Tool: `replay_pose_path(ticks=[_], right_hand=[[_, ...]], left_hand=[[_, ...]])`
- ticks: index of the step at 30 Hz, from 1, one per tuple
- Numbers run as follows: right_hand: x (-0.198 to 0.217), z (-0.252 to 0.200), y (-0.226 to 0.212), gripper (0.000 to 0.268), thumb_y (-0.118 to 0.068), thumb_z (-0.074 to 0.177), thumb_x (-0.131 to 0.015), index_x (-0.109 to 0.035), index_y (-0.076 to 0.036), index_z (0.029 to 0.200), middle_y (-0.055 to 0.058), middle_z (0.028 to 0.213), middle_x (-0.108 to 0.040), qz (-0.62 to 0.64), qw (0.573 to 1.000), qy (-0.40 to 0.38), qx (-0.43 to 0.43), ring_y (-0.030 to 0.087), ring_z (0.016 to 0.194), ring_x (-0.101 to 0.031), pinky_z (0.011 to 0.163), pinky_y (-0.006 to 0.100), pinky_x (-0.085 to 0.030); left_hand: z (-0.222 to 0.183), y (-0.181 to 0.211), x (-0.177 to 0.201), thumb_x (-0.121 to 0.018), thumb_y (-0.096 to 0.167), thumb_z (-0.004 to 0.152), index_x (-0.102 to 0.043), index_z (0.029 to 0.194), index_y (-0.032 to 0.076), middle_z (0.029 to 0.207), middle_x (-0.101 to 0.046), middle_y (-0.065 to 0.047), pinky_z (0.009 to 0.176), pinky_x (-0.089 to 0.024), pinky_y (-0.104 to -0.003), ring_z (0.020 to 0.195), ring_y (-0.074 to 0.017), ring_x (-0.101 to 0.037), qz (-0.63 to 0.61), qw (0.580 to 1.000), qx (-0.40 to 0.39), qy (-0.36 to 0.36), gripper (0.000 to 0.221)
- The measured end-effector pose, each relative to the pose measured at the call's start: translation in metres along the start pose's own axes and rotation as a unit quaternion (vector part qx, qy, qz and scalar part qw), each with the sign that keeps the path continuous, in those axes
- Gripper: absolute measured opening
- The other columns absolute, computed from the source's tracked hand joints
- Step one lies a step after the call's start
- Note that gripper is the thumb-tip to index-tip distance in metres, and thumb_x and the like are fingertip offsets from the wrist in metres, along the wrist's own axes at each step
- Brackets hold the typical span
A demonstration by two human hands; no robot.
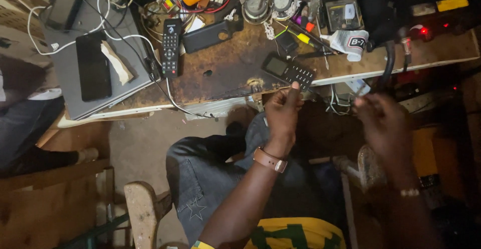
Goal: Reassembling a feature phone by inserting internal components and tightening screws with a screwdriver
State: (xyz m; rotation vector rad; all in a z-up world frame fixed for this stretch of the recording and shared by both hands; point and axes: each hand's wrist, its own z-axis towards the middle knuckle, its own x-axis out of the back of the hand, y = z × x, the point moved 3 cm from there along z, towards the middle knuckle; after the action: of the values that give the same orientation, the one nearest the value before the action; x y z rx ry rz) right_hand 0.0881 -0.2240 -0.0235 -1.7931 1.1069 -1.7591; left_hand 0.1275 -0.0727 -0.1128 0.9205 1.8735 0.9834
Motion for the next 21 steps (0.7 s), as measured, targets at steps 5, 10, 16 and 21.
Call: replay_pose_path(ticks=[5, 10, 16, 21], right_hand=[[0.006, -0.036, 0.088, 0.03, -0.03, 0.093, -0.052, -0.06, -0.002, 0.102, 0.016, 0.097, -0.062, -0.202, 0.969, 0.102, 0.1, 0.033, 0.088, -0.057, 0.077, 0.041, -0.041], [0.001, -0.054, 0.078, 0.043, -0.032, 0.091, -0.036, -0.05, 0.001, 0.114, 0.019, 0.114, -0.052, -0.148, 0.987, 0.055, 0.001, 0.035, 0.101, -0.049, 0.086, 0.041, -0.035], [0.0, -0.053, 0.066, 0.044, -0.03, 0.091, -0.035, -0.053, 0.007, 0.108, 0.026, 0.104, -0.056, -0.191, 0.98, 0.045, -0.006, 0.042, 0.094, -0.052, 0.08, 0.047, -0.038], [0.004, -0.061, 0.049, 0.037, -0.031, 0.088, -0.037, -0.05, -0.005, 0.11, 0.022, 0.098, -0.058, -0.16, 0.983, 0.048, -0.076, 0.045, 0.089, -0.052, 0.074, 0.052, -0.037]], left_hand=[[0.001, -0.004, 0.0, -0.063, 0.034, 0.076, -0.056, 0.062, 0.012, 0.059, -0.056, -0.001, 0.056, -0.042, -0.022, 0.056, -0.0084, -0.051, -0.009, 1.0, 0.028, -0.003, 0.027], [0.001, -0.005, 0.0, -0.062, 0.032, 0.077, -0.056, 0.062, 0.012, 0.059, -0.055, 0.0, 0.055, -0.041, -0.022, 0.055, -0.0079, -0.049, -0.013, 1.0, 0.019, -0.007, 0.026], [-0.005, 0.002, 0.003, -0.06, 0.03, 0.079, -0.054, 0.061, 0.013, 0.06, -0.054, 0.001, 0.056, -0.04, -0.023, 0.057, -0.0076, -0.046, 0.012, 1.0, -0.01, -0.026, 0.025], [-0.021, 0.014, 0.037, -0.056, 0.044, 0.076, -0.065, 0.079, 0.014, 0.078, -0.063, 0.003, 0.065, -0.043, -0.021, 0.072, -0.0061, -0.054, 0.188, 0.977, -0.07, -0.066, 0.031]])
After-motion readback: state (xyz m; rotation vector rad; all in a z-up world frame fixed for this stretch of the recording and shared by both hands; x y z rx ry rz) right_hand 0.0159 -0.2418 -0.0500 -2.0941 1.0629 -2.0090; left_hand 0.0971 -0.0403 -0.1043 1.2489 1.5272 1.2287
